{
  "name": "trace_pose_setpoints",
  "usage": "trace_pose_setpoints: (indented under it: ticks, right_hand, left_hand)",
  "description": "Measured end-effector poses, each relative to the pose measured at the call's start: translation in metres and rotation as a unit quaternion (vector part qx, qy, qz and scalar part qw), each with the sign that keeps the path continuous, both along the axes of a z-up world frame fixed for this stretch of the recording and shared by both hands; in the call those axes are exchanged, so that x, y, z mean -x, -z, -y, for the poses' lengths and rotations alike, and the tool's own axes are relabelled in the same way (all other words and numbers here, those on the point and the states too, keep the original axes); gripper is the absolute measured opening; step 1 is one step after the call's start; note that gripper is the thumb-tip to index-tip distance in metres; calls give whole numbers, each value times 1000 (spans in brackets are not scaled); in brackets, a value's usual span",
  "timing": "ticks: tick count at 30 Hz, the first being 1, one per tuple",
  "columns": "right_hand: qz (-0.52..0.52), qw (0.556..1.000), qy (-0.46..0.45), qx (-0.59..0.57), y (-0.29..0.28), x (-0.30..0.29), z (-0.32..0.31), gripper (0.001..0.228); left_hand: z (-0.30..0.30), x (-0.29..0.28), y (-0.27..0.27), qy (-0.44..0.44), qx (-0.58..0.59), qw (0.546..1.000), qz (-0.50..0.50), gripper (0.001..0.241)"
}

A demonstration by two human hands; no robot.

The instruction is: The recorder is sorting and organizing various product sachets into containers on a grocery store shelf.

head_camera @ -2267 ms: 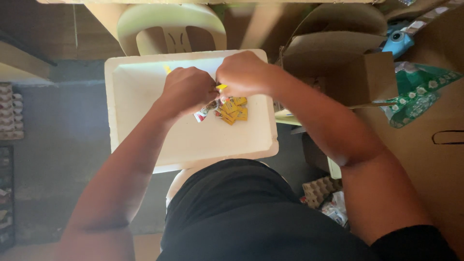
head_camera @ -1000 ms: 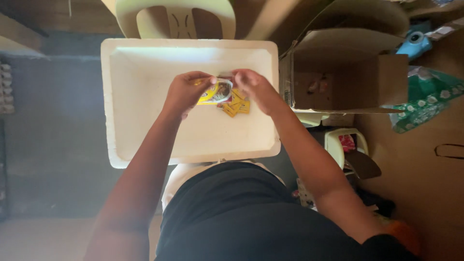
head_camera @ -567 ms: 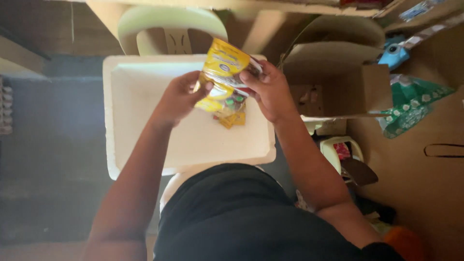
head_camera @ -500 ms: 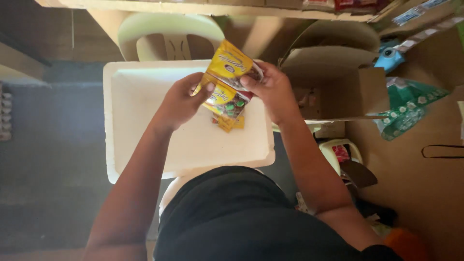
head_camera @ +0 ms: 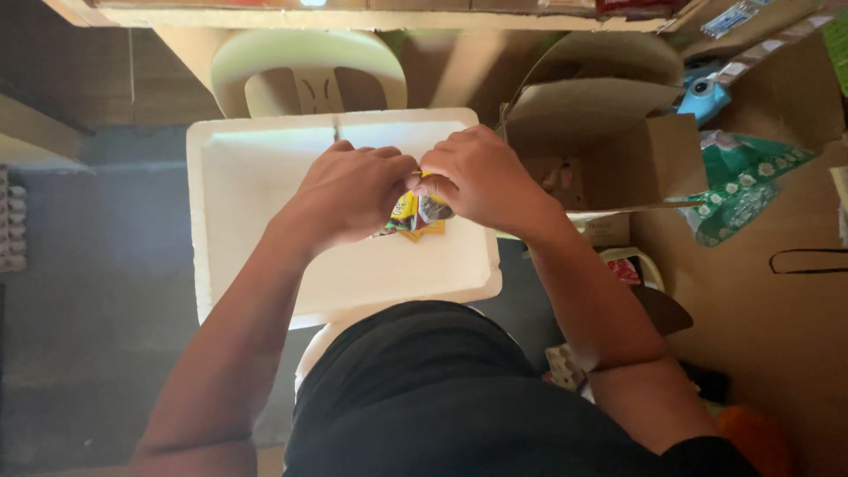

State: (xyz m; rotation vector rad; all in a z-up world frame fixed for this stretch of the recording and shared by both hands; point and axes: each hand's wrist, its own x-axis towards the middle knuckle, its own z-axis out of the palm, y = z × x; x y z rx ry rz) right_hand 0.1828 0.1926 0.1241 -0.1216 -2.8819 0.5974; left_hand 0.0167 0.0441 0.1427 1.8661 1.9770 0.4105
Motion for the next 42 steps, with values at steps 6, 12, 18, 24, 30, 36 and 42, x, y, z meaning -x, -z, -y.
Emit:
trace_pose_setpoints:
  ticks: [6,12,18,24,30,36,42]
  right_hand:
    - [-84,995,-21,57,3,-2,-3,7]
    - [-9,988,-27,155,-1,3,-10,24]
    - [62,996,-36,44,-2,17,-2,43]
    - [167,985,-36,7,30,25,-7,27]
    - [79,986,-115,88,25,22,-11,17]
    - [72,983,-139,100,39,24,-20,19]
    - [104,973,-83,188,30,25,-19,24]
  left_hand:
    - [5,10,5,-18,-60,992,106,20]
    - [3,21,13,-19,-38,989,144,29]
    - [-7,7,-15,-31,90,995,5,44]
    - [-14,13,6,-29,165,985,-45,32]
    - [-6,23,22,-23,68,997,37,35]
    - [-6,27,28,-17,53,997,61,33]
    - [-1,35,29,-91,55,986,128,43]
